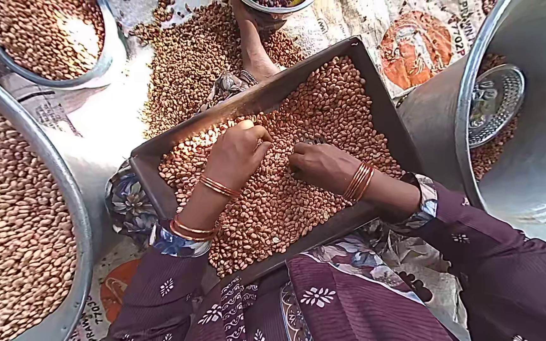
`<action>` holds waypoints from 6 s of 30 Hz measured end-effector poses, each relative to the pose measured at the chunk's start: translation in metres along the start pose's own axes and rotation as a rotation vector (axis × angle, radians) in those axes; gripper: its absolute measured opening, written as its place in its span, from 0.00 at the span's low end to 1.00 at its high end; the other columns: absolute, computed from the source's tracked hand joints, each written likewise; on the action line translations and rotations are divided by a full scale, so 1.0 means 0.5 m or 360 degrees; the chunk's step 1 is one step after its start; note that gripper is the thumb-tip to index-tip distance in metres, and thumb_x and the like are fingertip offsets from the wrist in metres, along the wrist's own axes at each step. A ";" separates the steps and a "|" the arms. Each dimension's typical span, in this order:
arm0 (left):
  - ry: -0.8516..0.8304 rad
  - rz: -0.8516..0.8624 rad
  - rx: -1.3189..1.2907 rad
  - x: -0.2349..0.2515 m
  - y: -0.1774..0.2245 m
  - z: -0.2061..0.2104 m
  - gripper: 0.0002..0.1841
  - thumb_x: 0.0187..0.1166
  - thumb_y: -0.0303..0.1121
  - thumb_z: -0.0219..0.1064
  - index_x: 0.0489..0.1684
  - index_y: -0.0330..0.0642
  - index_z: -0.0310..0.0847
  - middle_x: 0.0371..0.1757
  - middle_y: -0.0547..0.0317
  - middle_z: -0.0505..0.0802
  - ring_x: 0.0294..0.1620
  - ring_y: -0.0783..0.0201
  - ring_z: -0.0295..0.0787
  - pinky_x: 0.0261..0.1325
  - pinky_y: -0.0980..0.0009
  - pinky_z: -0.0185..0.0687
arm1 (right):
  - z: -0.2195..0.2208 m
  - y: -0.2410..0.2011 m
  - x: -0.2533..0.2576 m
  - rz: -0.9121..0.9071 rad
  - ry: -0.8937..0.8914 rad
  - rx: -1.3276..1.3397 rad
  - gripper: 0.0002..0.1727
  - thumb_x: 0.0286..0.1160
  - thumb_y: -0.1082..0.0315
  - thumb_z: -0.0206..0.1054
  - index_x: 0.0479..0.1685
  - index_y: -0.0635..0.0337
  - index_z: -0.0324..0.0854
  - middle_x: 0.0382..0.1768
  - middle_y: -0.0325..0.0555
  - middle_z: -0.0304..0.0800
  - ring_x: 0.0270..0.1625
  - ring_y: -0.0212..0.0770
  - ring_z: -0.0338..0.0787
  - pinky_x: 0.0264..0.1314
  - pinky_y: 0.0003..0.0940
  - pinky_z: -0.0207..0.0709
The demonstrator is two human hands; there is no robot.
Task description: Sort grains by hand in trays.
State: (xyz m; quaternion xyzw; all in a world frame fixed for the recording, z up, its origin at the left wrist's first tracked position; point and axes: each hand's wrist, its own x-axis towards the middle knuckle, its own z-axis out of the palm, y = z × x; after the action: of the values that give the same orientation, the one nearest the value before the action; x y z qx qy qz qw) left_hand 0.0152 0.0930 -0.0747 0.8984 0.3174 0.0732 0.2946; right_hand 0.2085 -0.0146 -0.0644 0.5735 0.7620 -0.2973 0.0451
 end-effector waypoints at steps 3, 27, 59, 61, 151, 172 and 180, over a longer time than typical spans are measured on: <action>-0.0135 0.0005 0.0187 0.016 0.003 0.024 0.11 0.85 0.34 0.65 0.50 0.37 0.90 0.42 0.39 0.90 0.41 0.38 0.91 0.44 0.40 0.85 | -0.042 -0.046 -0.021 0.0114 0.0028 0.0100 0.10 0.82 0.71 0.66 0.47 0.72 0.86 0.48 0.63 0.87 0.47 0.59 0.91 0.47 0.51 0.84; -0.0135 -0.0508 -0.2280 -0.012 -0.008 -0.020 0.22 0.91 0.41 0.42 0.24 0.56 0.76 0.20 0.75 0.76 0.13 0.82 0.62 0.15 0.88 0.54 | -0.159 0.045 0.076 0.0507 0.0396 -0.0455 0.22 0.94 0.55 0.53 0.67 0.63 0.79 0.56 0.68 0.86 0.51 0.70 0.90 0.45 0.63 0.81; 0.0255 -0.0417 -0.1018 -0.063 -0.028 -0.035 0.15 0.92 0.37 0.57 0.45 0.46 0.92 0.16 0.73 0.76 0.10 0.79 0.61 0.14 0.84 0.56 | -0.065 0.029 -0.029 0.0480 -0.0389 -0.0050 0.13 0.86 0.60 0.64 0.53 0.63 0.79 0.31 0.54 0.87 0.38 0.57 0.92 0.40 0.54 0.82; 0.0237 -0.0406 -0.0986 -0.057 -0.019 -0.034 0.14 0.91 0.39 0.59 0.42 0.47 0.92 0.13 0.72 0.73 0.09 0.79 0.59 0.13 0.84 0.53 | -0.060 0.042 -0.038 -0.0045 -0.0362 0.0239 0.09 0.86 0.62 0.63 0.47 0.57 0.85 0.30 0.44 0.86 0.34 0.44 0.89 0.39 0.46 0.81; 0.0267 -0.0087 -0.1944 -0.111 -0.032 -0.049 0.15 0.84 0.40 0.47 0.29 0.58 0.79 0.20 0.76 0.77 0.13 0.81 0.63 0.16 0.86 0.56 | 0.025 0.051 -0.022 -0.0387 0.0335 0.0096 0.05 0.74 0.73 0.67 0.35 0.64 0.88 0.37 0.54 0.87 0.37 0.52 0.91 0.38 0.47 0.84; 0.0066 0.0116 0.0216 -0.206 -0.011 0.013 0.15 0.86 0.40 0.61 0.55 0.41 0.89 0.26 0.52 0.92 0.21 0.52 0.88 0.24 0.54 0.81 | 0.028 -0.066 0.021 -0.0470 0.0234 0.0360 0.03 0.72 0.69 0.73 0.36 0.60 0.89 0.36 0.48 0.84 0.35 0.45 0.88 0.37 0.42 0.82; -0.0164 -0.0205 0.0208 -0.188 0.013 0.003 0.12 0.85 0.41 0.65 0.53 0.44 0.84 0.19 0.54 0.85 0.19 0.50 0.84 0.23 0.51 0.78 | 0.005 -0.065 0.020 -0.0297 0.0086 0.0428 0.05 0.71 0.65 0.67 0.37 0.56 0.81 0.31 0.40 0.83 0.32 0.38 0.84 0.34 0.39 0.76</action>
State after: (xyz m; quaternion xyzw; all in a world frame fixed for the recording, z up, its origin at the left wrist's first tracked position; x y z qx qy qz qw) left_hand -0.0550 0.0306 -0.0668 0.8961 0.3629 -0.0131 0.2554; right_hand 0.1751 -0.0130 -0.0576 0.5088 0.7663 -0.3840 -0.0805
